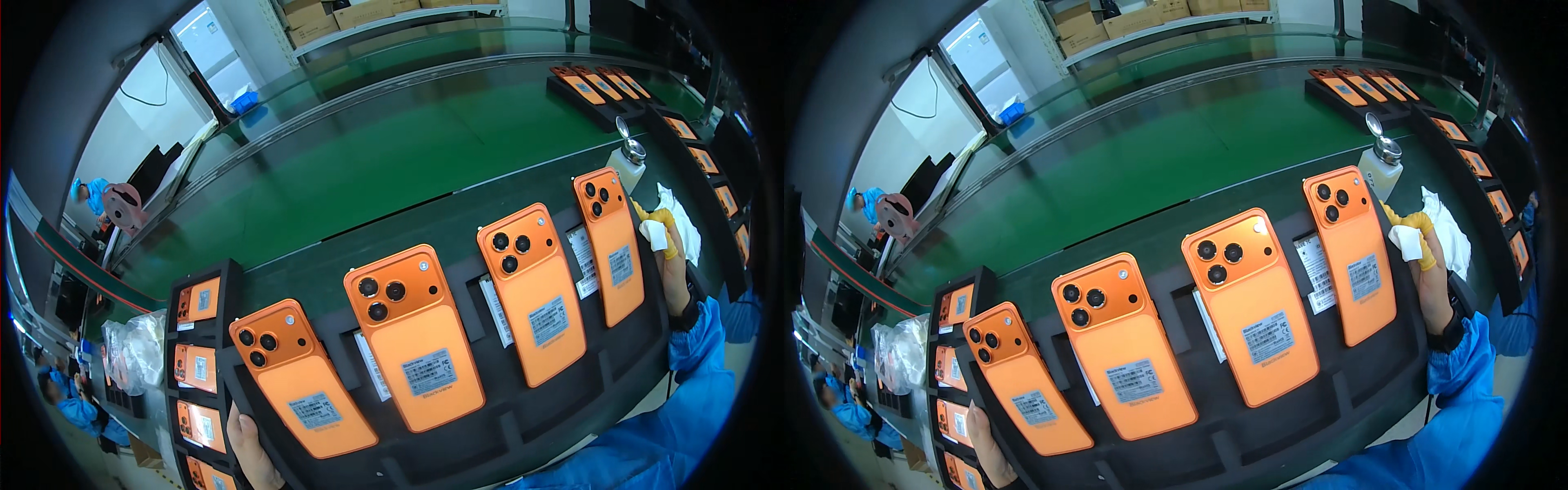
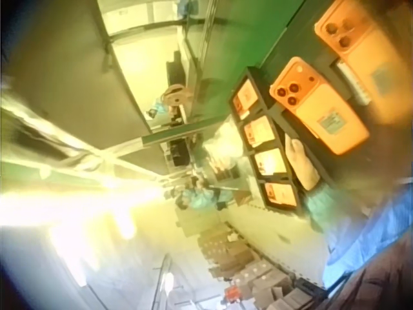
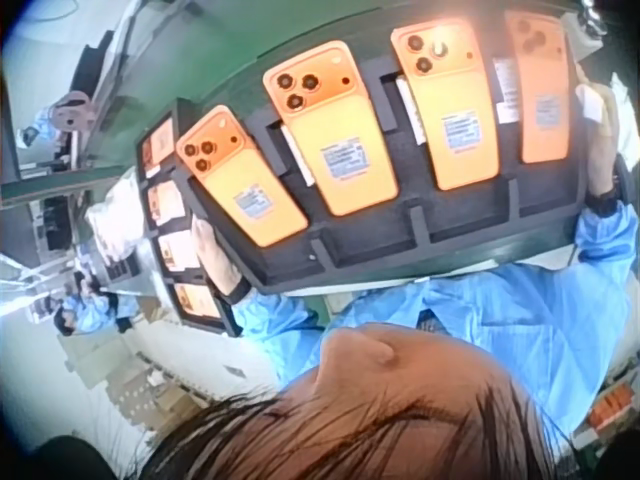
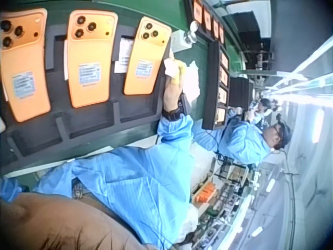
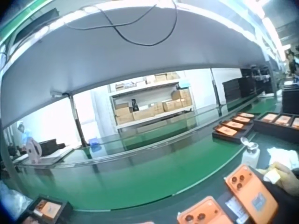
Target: Cleaning the back and camera modules of smartphones on an industrial assembly line using a wipe and liquid solvent.
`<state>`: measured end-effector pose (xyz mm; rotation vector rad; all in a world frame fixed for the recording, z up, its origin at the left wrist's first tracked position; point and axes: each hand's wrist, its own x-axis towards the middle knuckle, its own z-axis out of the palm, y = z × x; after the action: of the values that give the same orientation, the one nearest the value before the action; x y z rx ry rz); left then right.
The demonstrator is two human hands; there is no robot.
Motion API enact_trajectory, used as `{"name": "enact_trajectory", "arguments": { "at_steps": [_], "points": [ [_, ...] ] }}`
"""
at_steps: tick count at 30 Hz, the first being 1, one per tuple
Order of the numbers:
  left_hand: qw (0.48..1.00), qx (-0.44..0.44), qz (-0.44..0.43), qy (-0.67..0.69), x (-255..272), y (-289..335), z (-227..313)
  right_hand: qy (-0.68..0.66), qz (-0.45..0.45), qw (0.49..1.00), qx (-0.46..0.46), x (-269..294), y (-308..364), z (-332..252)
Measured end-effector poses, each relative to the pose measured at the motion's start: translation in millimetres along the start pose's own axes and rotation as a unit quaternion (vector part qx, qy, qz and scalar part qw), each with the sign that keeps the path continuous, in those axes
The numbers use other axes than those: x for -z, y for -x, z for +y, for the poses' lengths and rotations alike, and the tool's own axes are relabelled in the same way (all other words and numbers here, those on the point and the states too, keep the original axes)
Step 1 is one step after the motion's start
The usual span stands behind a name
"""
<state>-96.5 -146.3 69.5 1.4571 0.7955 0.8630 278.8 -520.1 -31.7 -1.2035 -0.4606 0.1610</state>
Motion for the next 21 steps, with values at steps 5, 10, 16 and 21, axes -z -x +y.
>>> {"name": "enact_trajectory", "arguments": {
  "at_steps": [5,10,16,21],
  "points": [
    [0.989,-0.004,0.013,-0.150,2.4,6.2,8.1,0.006,-0.016,1.000,0.015,-0.1,-1.1,0.9],
    [0.988,-0.020,-0.001,-0.156,1.0,5.7,10.3,0.037,-0.011,0.999,0.018,-4.9,-0.5,2.3],
    [0.994,-0.034,0.090,-0.042,-2.9,14.1,8.0,-0.080,-0.023,0.995,-0.049,-3.1,-14.0,17.6],
    [1.000,-0.013,-0.012,-0.020,-12.6,2.6,3.8,-0.022,-0.012,1.000,-0.018,18.6,-11.0,14.3]
  ]
}}
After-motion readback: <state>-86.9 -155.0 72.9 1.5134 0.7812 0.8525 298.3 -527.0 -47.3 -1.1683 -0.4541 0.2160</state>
